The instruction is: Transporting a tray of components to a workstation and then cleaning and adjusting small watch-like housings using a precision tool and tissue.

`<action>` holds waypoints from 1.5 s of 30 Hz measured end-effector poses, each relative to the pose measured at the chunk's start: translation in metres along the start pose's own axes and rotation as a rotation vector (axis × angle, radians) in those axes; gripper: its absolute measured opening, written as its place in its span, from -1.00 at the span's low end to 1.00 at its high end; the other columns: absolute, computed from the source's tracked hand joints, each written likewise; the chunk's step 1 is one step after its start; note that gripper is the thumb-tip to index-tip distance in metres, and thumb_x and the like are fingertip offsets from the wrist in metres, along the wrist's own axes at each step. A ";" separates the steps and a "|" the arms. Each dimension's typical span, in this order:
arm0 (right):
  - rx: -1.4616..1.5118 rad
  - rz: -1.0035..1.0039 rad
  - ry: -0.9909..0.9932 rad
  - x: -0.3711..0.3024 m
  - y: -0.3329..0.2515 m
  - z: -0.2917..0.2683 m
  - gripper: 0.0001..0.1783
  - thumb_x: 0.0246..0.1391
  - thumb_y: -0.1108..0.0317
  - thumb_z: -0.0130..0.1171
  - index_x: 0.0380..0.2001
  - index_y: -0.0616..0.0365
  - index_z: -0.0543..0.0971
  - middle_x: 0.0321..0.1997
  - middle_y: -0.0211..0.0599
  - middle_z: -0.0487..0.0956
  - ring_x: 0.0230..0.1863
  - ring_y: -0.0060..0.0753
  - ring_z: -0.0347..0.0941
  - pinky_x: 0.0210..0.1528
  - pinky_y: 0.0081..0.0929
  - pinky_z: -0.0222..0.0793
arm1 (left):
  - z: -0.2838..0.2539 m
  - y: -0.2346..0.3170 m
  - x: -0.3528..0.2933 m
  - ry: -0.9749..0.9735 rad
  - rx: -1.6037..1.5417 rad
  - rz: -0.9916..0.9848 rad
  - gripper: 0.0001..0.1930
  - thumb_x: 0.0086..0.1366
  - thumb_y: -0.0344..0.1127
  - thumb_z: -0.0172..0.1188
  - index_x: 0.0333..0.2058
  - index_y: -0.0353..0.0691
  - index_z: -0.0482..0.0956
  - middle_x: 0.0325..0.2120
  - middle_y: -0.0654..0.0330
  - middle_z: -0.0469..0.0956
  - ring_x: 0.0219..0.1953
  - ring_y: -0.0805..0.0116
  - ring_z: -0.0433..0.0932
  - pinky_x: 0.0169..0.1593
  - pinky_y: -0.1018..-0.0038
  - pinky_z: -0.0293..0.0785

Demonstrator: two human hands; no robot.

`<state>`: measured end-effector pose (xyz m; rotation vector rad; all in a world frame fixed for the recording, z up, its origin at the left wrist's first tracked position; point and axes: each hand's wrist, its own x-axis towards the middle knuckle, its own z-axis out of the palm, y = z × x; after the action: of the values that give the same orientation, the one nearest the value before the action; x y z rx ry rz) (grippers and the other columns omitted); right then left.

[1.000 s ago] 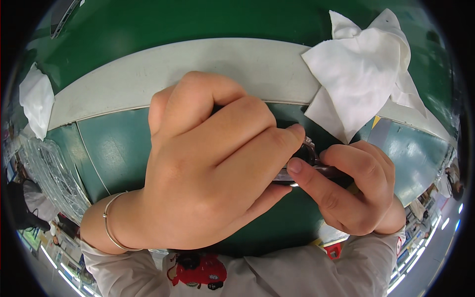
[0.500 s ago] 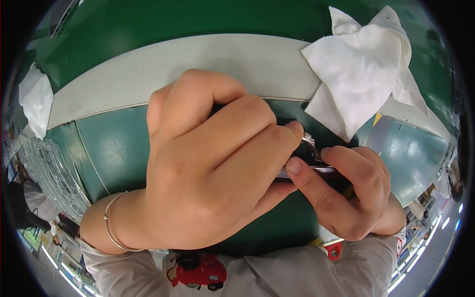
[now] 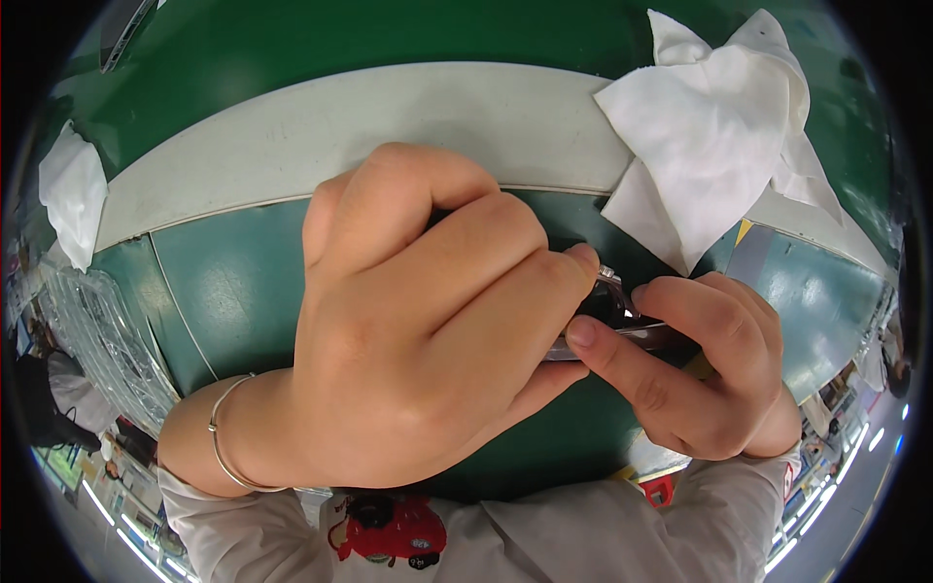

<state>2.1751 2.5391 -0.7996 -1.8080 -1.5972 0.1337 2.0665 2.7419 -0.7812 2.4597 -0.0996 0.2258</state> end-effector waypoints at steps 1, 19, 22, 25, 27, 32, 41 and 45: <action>0.000 0.000 -0.001 0.000 0.000 0.000 -0.53 -0.36 0.55 0.40 -0.20 0.09 0.79 -0.25 -0.24 0.44 -0.60 -0.52 0.25 -0.68 -0.58 0.09 | 0.000 -0.001 0.000 -0.002 0.001 0.005 -0.47 -0.37 -0.23 0.58 -0.31 -0.30 0.70 -0.53 0.28 0.50 -0.32 0.17 0.38 -0.24 0.35 0.32; -0.013 -0.001 -0.018 0.000 -0.001 0.001 -0.56 -0.30 0.55 0.44 -0.19 0.11 0.77 -0.22 -0.22 0.45 -0.60 -0.52 0.26 -0.68 -0.58 0.09 | 0.001 -0.003 0.001 -0.015 -0.009 -0.001 -0.47 -0.39 -0.24 0.56 -0.32 -0.30 0.70 -0.52 0.29 0.50 -0.32 0.18 0.38 -0.24 0.36 0.31; -0.072 -0.011 0.007 -0.003 -0.007 0.004 -0.57 -0.28 0.55 0.43 -0.19 0.14 0.77 -0.21 -0.16 0.46 -0.59 -0.50 0.28 -0.68 -0.58 0.10 | 0.000 -0.001 0.000 -0.015 -0.002 -0.001 -0.48 -0.39 -0.25 0.56 -0.33 -0.30 0.70 -0.52 0.29 0.50 -0.32 0.18 0.38 -0.24 0.36 0.32; -0.114 -0.025 0.038 -0.006 -0.008 0.006 -0.58 -0.27 0.56 0.42 -0.19 0.18 0.76 -0.21 -0.11 0.46 -0.57 -0.49 0.30 -0.68 -0.58 0.11 | -0.001 0.000 0.001 -0.029 -0.008 -0.004 -0.48 -0.39 -0.26 0.56 -0.33 -0.30 0.69 -0.51 0.28 0.51 -0.33 0.18 0.38 -0.24 0.36 0.32; -0.152 -0.039 0.053 -0.007 -0.008 0.007 -0.60 -0.26 0.56 0.42 -0.20 0.19 0.76 -0.21 -0.09 0.47 -0.58 -0.49 0.30 -0.68 -0.59 0.12 | -0.001 0.001 0.002 -0.041 -0.012 -0.009 -0.49 -0.38 -0.26 0.57 -0.33 -0.30 0.69 -0.50 0.27 0.51 -0.33 0.17 0.38 -0.24 0.35 0.32; -0.141 -0.004 0.073 -0.008 -0.010 0.006 -0.59 -0.25 0.57 0.40 -0.19 0.18 0.76 -0.22 -0.09 0.48 -0.59 -0.50 0.30 -0.69 -0.61 0.13 | 0.000 0.003 0.006 -0.042 0.007 -0.003 -0.48 -0.39 -0.28 0.58 -0.33 -0.31 0.69 -0.50 0.25 0.51 -0.33 0.17 0.38 -0.24 0.35 0.32; -0.183 -0.011 0.152 -0.012 -0.008 0.010 -0.58 -0.24 0.61 0.38 -0.17 0.20 0.76 -0.25 -0.11 0.48 -0.61 -0.51 0.27 -0.72 -0.62 0.11 | -0.001 0.007 0.011 -0.066 0.025 -0.007 -0.46 -0.40 -0.28 0.60 -0.32 -0.32 0.69 -0.49 0.23 0.52 -0.32 0.16 0.38 -0.23 0.35 0.33; -0.166 0.025 0.115 -0.009 -0.006 0.005 -0.51 -0.26 0.63 0.35 -0.11 0.21 0.74 -0.27 -0.14 0.46 -0.60 -0.50 0.26 -0.71 -0.60 0.11 | -0.001 0.008 0.011 -0.070 0.027 -0.011 -0.45 -0.42 -0.28 0.60 -0.33 -0.32 0.69 -0.48 0.23 0.53 -0.32 0.15 0.38 -0.22 0.34 0.33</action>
<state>2.1660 2.5330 -0.8031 -1.9256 -1.5432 -0.0927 2.0760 2.7362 -0.7738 2.4946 -0.1134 0.1365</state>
